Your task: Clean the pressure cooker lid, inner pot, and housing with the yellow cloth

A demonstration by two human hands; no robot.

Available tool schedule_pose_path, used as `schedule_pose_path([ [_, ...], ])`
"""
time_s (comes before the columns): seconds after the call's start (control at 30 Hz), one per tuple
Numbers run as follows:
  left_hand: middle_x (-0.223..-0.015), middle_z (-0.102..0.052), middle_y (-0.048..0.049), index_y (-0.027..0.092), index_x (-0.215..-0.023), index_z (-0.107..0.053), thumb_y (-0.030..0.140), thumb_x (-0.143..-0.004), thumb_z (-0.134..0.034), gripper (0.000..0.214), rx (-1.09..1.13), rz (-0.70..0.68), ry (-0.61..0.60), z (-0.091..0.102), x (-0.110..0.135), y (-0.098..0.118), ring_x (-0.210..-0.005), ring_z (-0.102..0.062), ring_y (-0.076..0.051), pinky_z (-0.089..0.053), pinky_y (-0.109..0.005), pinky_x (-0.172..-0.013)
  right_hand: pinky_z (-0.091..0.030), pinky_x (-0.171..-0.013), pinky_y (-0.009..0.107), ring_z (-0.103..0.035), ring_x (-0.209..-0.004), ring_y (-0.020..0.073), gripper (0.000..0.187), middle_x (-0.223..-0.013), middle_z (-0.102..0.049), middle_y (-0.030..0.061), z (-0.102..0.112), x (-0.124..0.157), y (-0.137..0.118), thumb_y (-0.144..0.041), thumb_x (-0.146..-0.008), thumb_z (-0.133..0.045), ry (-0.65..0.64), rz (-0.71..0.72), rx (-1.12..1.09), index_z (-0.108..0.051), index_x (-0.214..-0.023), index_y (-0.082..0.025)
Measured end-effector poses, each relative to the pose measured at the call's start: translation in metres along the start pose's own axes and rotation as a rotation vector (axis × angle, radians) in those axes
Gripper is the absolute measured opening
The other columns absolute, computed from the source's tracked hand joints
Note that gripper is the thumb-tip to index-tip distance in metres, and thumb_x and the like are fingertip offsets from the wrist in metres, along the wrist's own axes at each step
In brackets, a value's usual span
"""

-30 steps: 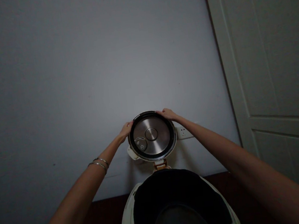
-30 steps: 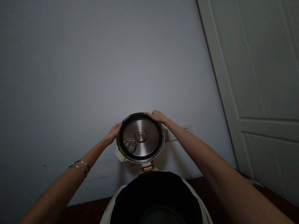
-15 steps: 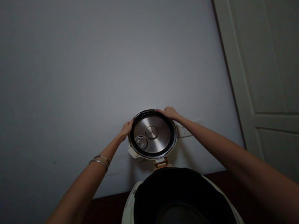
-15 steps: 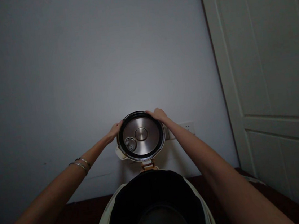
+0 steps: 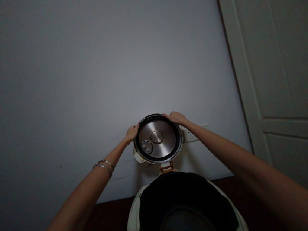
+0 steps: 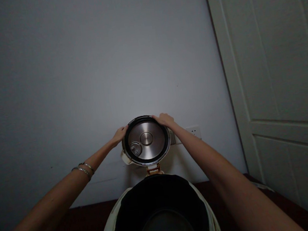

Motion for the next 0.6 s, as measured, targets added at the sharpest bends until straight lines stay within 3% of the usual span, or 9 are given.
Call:
schedule_pose_path([
  [0.2,-0.086,-0.067,-0.0155,0.013,-0.078,-0.060,0.052,-0.076,-0.050,0.040,0.090,0.091,0.050,0.009,0.009,0.003,-0.086,-0.059,-0.026,-0.041,-0.031,-0.068,-0.044,-0.080,0.039,-0.063,-0.095,0.0292,0.076,-0.098,-0.067,0.0220,0.023,0.012,0.010,-0.070,-0.083,-0.027,0.011,-0.033,0.050,-0.064,-0.104,-0.007],
  [0.37,-0.080,-0.064,-0.0134,0.016,-0.074,-0.052,0.040,-0.075,-0.050,0.025,0.247,0.169,0.199,0.031,0.020,0.018,-0.080,-0.059,-0.025,-0.041,-0.031,-0.062,-0.045,-0.075,0.036,-0.065,-0.081,0.0244,0.069,-0.082,-0.070,0.0149,0.054,0.041,0.017,-0.066,-0.085,-0.026,-0.015,0.020,0.124,-0.066,-0.093,-0.011],
  [0.5,-0.083,-0.063,-0.0102,0.017,-0.080,-0.049,0.033,-0.074,-0.045,0.017,0.440,0.198,0.316,0.057,0.036,0.047,-0.074,-0.061,-0.020,-0.043,-0.029,-0.060,-0.044,-0.069,0.034,-0.064,-0.082,0.0243,0.060,-0.085,-0.070,0.0115,0.079,0.091,0.018,-0.064,-0.085,-0.029,0.068,0.127,0.244,-0.065,-0.097,-0.017],
  [0.6,-0.087,-0.063,-0.0086,0.018,-0.082,-0.048,0.029,-0.071,-0.045,0.016,0.593,0.169,0.326,0.075,0.060,0.074,-0.074,-0.062,-0.018,-0.046,-0.028,-0.063,-0.042,-0.062,0.029,-0.064,-0.079,0.0220,0.050,-0.085,-0.070,0.0076,0.091,0.149,0.021,-0.058,-0.086,-0.033,0.084,0.213,0.297,-0.063,-0.099,-0.021],
])
Point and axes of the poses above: each hand's wrist, its own x-axis away from the middle knuckle, its own z-axis out of the back of the hand, y = z × x, the point moved 4 cm from there along -x, towards the middle knuckle
